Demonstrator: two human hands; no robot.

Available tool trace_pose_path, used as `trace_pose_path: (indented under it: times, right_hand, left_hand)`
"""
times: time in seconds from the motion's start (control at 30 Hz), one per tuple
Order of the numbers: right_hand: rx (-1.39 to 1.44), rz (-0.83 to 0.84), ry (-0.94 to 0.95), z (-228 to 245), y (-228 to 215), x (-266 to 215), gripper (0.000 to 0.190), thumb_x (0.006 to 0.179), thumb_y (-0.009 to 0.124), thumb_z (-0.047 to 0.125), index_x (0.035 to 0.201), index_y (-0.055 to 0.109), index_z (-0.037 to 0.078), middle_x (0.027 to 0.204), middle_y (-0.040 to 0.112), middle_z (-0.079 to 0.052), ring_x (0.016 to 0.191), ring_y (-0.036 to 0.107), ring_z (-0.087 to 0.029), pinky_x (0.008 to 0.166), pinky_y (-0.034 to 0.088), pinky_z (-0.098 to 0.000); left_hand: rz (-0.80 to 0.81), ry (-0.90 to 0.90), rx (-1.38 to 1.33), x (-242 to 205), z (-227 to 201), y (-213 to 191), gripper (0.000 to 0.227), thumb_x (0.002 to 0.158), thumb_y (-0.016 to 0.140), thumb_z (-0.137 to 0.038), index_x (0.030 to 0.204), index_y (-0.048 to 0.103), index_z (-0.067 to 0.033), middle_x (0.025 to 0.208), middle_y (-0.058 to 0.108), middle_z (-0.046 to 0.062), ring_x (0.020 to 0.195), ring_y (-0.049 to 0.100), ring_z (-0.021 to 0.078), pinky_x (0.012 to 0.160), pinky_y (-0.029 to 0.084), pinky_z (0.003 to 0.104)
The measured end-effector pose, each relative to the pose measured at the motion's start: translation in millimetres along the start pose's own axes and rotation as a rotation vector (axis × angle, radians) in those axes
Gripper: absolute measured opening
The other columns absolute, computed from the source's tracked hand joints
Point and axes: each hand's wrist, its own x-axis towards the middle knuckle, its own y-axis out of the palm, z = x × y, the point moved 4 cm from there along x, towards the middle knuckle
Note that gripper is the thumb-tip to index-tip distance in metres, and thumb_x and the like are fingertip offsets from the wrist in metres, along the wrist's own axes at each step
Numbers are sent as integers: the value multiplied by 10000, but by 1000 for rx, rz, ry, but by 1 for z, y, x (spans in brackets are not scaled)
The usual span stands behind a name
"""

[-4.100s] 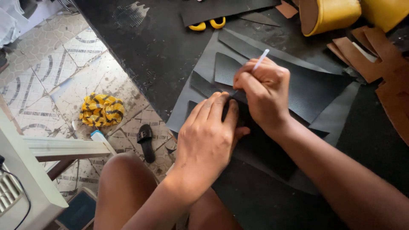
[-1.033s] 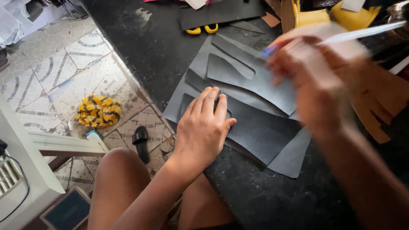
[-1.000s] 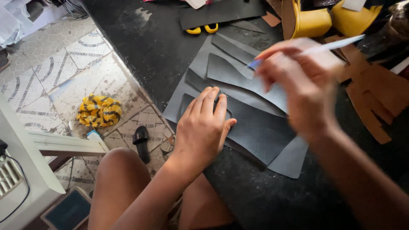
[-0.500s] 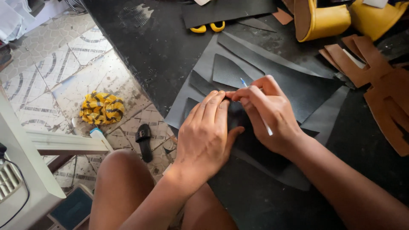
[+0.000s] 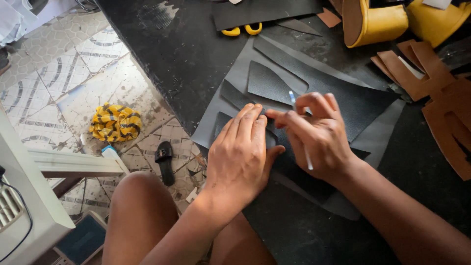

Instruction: The person sits on the floor at a low work table covered with cut black leather-like pieces and uses a pen to trace marking lines along the edges of the pieces, holding each piece steady with the other hand and moving finished pieces aside as they work through the laid-out parts.

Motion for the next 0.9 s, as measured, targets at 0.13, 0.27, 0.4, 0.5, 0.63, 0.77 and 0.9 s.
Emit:
trace_pose_path:
  times: [0.13, 0.27, 0.4, 0.5, 0.63, 0.77, 0.9]
  right_hand:
    - [7, -62, 24, -3, -2, -4, 234, 862, 650, 29, 1062, 766, 64, 790, 680, 9, 881, 527, -196, 811, 367, -376]
    - [26, 18, -8, 2, 0, 4, 240, 825, 637, 53, 1028, 763, 29, 703, 627, -7, 938, 566, -240, 835, 371, -385]
    - [-2, -75, 18, -11, 0, -7, 149, 881, 622, 53, 965, 742, 78, 733, 673, -25, 829, 526, -203, 784, 384, -388]
    - [246, -292, 16, -19, -6, -16, 116, 967, 508, -8, 1017, 604, 32, 808, 730, -86, 709, 535, -109, 767, 459, -368]
    - [412, -297, 314, -26, -11, -13, 203, 1146, 397, 98, 1170, 591, 46, 888, 674, -72, 768, 596, -134, 698, 486, -244]
    - [567, -219, 413, -27, -7, -11, 449, 1161, 329, 331, 1313, 587, -4, 816, 577, 1, 754, 557, -80, 692, 420, -233]
    - [482, -242, 346, -22, -15, -3, 591, 1156, 299, 436, 1345, 624, -20, 780, 484, 3, 808, 448, -105, 758, 389, -256]
  left_hand:
    - [-8, 6, 14, -1, 1, 2, 578, 872, 769, -297, 1246, 589, 105, 1347, 595, 250, 1329, 554, 379, 1118, 442, 439]
    - [-4, 3, 33, -2, 2, 4, 563, 875, 748, -295, 1258, 598, 89, 1368, 597, 236, 1339, 560, 373, 1127, 452, 433]
    - [4, 4, -3, -1, 2, 2, 579, 893, 764, -324, 1249, 597, 102, 1355, 592, 251, 1322, 557, 392, 1109, 444, 445]
    - [-3, 1, 7, -1, 2, 1, 583, 865, 781, -307, 1236, 600, 105, 1354, 593, 250, 1313, 559, 391, 1103, 444, 448]
    - [5, -3, -2, -1, 0, 0, 588, 841, 800, -282, 1243, 601, 97, 1355, 598, 239, 1328, 557, 376, 1116, 448, 440]
    - [24, -7, 2, 2, -1, -1, 589, 816, 811, -271, 1232, 606, 93, 1344, 599, 239, 1324, 554, 378, 1108, 440, 447]
    - [30, 7, -12, 2, 0, -2, 575, 830, 804, -259, 1236, 604, 97, 1337, 598, 240, 1317, 556, 382, 1108, 443, 443]
